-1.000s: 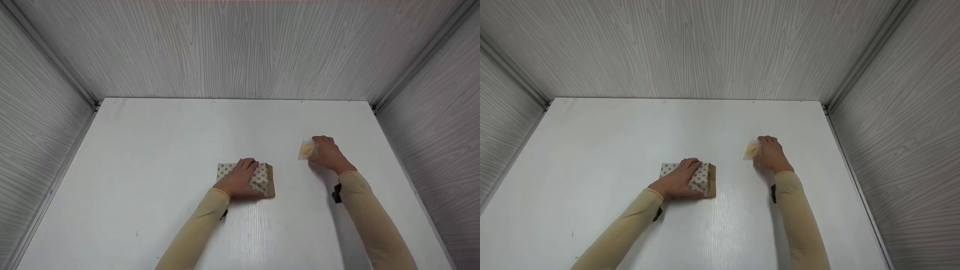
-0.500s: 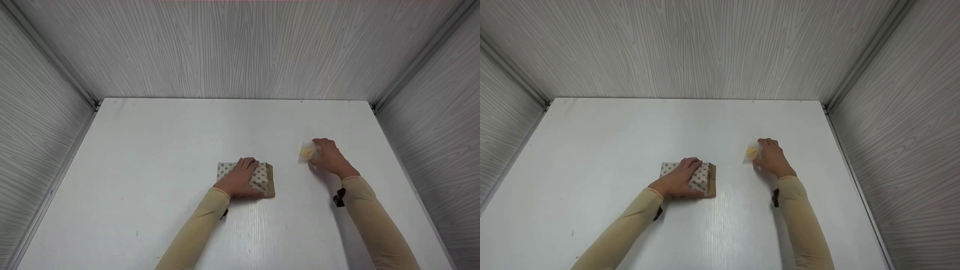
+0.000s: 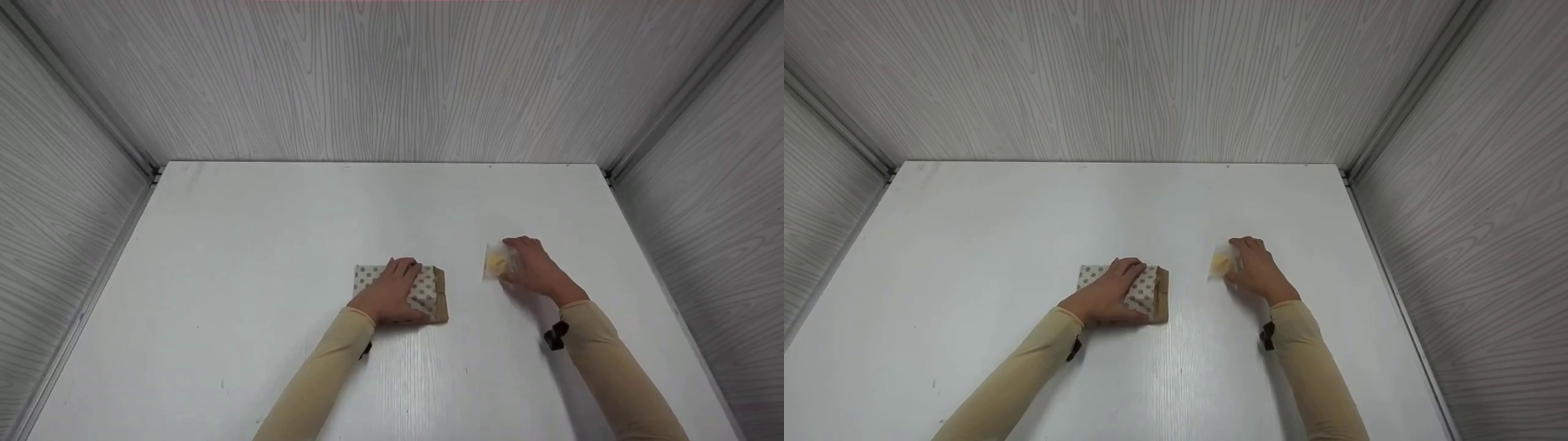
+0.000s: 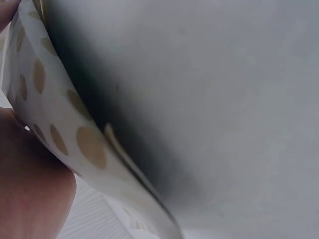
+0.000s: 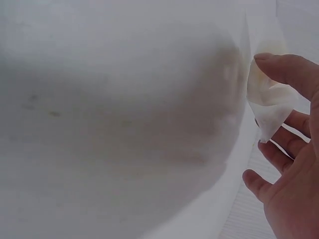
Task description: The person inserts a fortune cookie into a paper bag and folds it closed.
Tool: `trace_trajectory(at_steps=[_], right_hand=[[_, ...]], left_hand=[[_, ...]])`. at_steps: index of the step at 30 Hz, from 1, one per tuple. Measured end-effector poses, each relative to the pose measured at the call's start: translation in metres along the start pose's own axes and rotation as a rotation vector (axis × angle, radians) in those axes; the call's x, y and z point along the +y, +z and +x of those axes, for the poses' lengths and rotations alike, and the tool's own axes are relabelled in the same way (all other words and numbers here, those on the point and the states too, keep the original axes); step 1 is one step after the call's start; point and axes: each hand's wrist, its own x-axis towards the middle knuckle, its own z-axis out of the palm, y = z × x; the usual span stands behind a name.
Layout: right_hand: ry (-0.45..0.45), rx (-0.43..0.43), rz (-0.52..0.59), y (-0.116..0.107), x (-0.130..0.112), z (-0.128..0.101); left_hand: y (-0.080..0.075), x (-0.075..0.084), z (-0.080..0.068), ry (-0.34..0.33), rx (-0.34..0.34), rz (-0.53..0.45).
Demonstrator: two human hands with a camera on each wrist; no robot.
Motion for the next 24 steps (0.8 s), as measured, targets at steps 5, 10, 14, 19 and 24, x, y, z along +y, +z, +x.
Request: trace_trajectory(at_steps=[5,10,14,19,24], right_hand=[[-0.028,0.015,0.022,0.002,-0.005,-0.005],[-0.058,0.008,0.036,0.006,-0.012,-0.009],[-0.068,-0.001,0.034,0.009,-0.020,-0.012],[-0.113,-0.002,0.028,0.013,-0.029,-0.014],[-0.141,-0.006,0.028,0.017,-0.035,-0.015]], left_hand=[[0.001,0.001,0.000,0.018,0.012,0.005],[0.000,0.001,0.002,0.028,0.020,0.019],[0.000,0.001,0.001,0.029,0.019,0.017],[0.000,0.000,0.001,0.015,0.013,0.021],[0.000,0.001,0.000,0.021,0.014,0.017]])
